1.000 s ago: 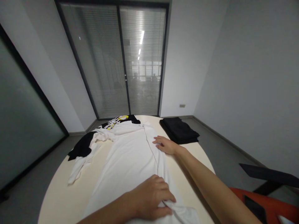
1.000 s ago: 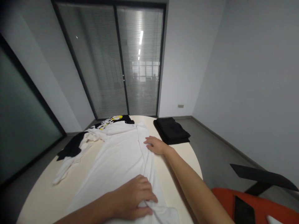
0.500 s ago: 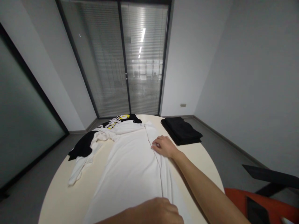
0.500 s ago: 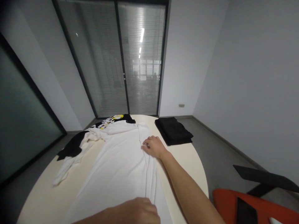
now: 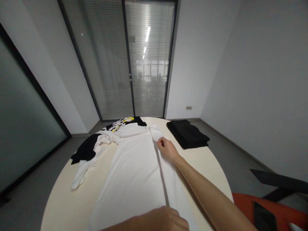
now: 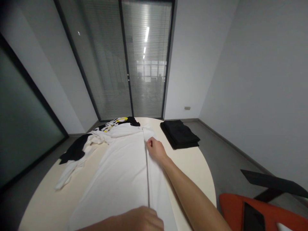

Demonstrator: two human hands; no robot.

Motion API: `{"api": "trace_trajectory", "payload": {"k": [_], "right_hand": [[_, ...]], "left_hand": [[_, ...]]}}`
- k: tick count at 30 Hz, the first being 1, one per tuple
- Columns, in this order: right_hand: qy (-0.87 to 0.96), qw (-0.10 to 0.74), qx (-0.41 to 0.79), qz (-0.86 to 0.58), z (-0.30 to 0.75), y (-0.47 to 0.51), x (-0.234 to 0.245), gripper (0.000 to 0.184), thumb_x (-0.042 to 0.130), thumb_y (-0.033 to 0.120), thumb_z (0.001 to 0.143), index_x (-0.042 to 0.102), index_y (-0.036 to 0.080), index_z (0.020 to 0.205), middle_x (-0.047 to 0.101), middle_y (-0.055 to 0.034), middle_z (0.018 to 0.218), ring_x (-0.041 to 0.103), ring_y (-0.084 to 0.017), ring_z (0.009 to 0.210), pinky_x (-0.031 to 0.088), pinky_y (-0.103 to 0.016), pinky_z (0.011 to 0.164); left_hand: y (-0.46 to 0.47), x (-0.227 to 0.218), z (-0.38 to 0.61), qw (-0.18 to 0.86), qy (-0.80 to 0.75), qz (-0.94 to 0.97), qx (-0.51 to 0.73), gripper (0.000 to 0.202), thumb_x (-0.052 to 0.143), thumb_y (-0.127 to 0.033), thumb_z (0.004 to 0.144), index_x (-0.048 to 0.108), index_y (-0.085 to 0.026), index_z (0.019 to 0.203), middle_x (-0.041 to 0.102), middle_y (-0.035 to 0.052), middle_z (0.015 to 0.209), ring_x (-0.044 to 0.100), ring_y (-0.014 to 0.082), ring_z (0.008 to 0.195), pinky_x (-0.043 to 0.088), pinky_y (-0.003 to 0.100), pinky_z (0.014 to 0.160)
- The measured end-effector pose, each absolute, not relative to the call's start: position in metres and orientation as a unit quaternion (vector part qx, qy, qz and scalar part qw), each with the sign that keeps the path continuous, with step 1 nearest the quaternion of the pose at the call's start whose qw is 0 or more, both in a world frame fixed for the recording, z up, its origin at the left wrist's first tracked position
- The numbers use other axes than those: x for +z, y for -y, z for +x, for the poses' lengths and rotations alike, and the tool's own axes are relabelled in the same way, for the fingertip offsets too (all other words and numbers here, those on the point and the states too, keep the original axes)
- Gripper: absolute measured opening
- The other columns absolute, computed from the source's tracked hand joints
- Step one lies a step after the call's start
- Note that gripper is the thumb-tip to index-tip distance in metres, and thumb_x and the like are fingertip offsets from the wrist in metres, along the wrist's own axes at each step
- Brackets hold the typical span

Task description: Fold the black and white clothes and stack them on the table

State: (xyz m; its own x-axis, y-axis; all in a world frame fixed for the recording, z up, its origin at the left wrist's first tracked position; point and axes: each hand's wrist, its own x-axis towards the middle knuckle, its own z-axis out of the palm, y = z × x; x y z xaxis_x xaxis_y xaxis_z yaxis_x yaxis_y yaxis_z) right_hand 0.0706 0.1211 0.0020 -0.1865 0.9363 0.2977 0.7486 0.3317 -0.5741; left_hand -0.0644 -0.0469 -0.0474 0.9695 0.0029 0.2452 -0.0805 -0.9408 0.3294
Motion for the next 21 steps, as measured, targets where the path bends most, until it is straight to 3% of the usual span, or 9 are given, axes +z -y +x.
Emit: {"api": "trace_trajectory", "payload": {"k": [3,6,9,14,21], "right_hand": [[0.773,0.307,0.188,-0.522,0.072,-0.124,-0.006,0.029,0.043,0.037,0.099,0.065,0.021,0.109,0.072,-0.0022,0.080,0.063,-0.017,0.071,0.042,-0.026,0.065],[0.819,0.273,0.169,-0.476,0.076,-0.125,-0.010,0.034,0.043,0.027,0.099,0.064,0.023,0.126,0.074,-0.0040,0.095,0.065,-0.019,0.085,0.045,-0.029,0.080],[0.861,0.230,0.111,-0.441,0.079,-0.123,-0.008,0.034,0.046,0.017,0.095,0.071,0.027,0.115,0.072,-0.0047,0.107,0.063,-0.021,0.103,0.042,-0.031,0.091],[0.876,0.188,0.064,-0.439,0.076,-0.118,0.002,0.019,0.054,0.020,0.095,0.071,0.022,0.103,0.070,-0.0057,0.100,0.062,-0.021,0.098,0.039,-0.032,0.088],[0.835,0.263,0.031,-0.482,0.073,-0.117,0.007,0.022,0.045,0.027,0.103,0.066,0.020,0.105,0.069,-0.0073,0.108,0.061,-0.020,0.101,0.038,-0.033,0.089]], "left_hand": [[0.046,-0.037,-0.069,0.171,0.024,0.977,0.127,0.014,0.057,-0.031,0.099,0.052,-0.023,0.088,0.065,-0.0010,0.078,0.063,0.0125,0.073,0.045,0.025,0.063],[0.046,-0.027,-0.074,0.184,0.048,0.972,0.140,0.022,0.055,-0.028,0.100,0.048,-0.022,0.080,0.067,-0.0006,0.081,0.062,0.0119,0.075,0.046,0.025,0.065],[0.046,-0.021,-0.078,0.192,0.057,0.969,0.147,0.029,0.051,-0.025,0.101,0.044,-0.022,0.073,0.068,-0.0008,0.082,0.062,0.0117,0.077,0.047,0.025,0.068],[0.048,-0.016,-0.083,0.200,0.034,0.970,0.136,0.024,0.054,-0.022,0.098,0.045,-0.022,0.075,0.069,-0.0027,0.082,0.062,0.0119,0.078,0.047,0.025,0.071],[0.049,0.001,-0.087,0.175,0.030,0.975,0.136,0.015,0.061,-0.024,0.097,0.054,-0.022,0.083,0.071,-0.0036,0.087,0.063,0.0131,0.081,0.044,0.029,0.075]]}}
